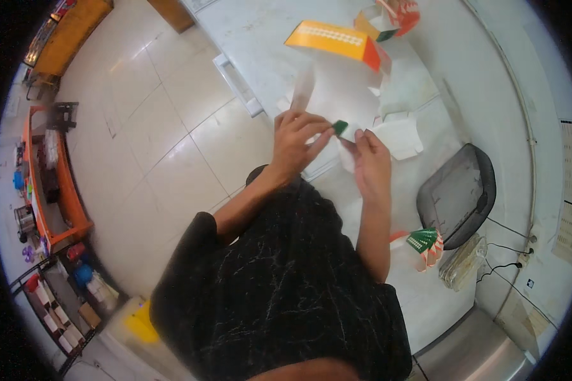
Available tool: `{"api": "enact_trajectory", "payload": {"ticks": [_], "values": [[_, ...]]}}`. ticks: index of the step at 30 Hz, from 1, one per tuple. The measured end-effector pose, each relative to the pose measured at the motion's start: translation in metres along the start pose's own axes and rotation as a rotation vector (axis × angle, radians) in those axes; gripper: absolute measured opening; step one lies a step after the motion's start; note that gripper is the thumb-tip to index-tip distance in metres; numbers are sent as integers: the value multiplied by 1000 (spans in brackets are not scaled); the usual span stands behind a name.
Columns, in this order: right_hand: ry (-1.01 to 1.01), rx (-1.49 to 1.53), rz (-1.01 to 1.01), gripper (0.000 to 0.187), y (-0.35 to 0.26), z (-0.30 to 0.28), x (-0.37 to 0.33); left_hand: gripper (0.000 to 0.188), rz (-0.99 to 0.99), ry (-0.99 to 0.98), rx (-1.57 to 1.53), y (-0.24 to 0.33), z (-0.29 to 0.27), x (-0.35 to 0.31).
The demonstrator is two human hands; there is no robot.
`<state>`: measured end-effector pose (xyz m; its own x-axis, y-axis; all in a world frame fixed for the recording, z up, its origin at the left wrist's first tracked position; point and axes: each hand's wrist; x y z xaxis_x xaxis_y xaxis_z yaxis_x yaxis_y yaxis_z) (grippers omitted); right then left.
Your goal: The person assembles small cardboard boxes by folding flat pieces and tucking flaps into slots. They handle the boxes one at a time, folding the sides and securing the structure before placing the finished box on the table.
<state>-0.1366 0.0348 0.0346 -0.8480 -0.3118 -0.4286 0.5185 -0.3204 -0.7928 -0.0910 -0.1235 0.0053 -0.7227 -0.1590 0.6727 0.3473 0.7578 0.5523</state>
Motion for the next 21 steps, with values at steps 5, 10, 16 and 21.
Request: {"api": "enact_trajectory", "payload": {"ticks": [5,10,16,21], "values": [[-40,-9,-56,19,13,-3,3,10,-298,70,-176,11,6,-3],[16,-116,-71,14,4,8,-9,14,-308,51,-196,14,-1,2],[-37,-100,-86,9,1,5,-11,15,-264,38,-243,15,-5,2],[-17,-169,-136,8,-3,11,-14,18,-275,23,-337,14,-5,-2]]}}
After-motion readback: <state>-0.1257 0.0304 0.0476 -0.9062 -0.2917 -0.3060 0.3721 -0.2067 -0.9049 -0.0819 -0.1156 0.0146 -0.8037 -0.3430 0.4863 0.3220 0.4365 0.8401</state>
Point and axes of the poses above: each hand's wrist, its own x-axis towards the middle knuckle, its own z-axis out of the palm, y = z × x, and after that the axes turned 8 degrees about z, right-handed
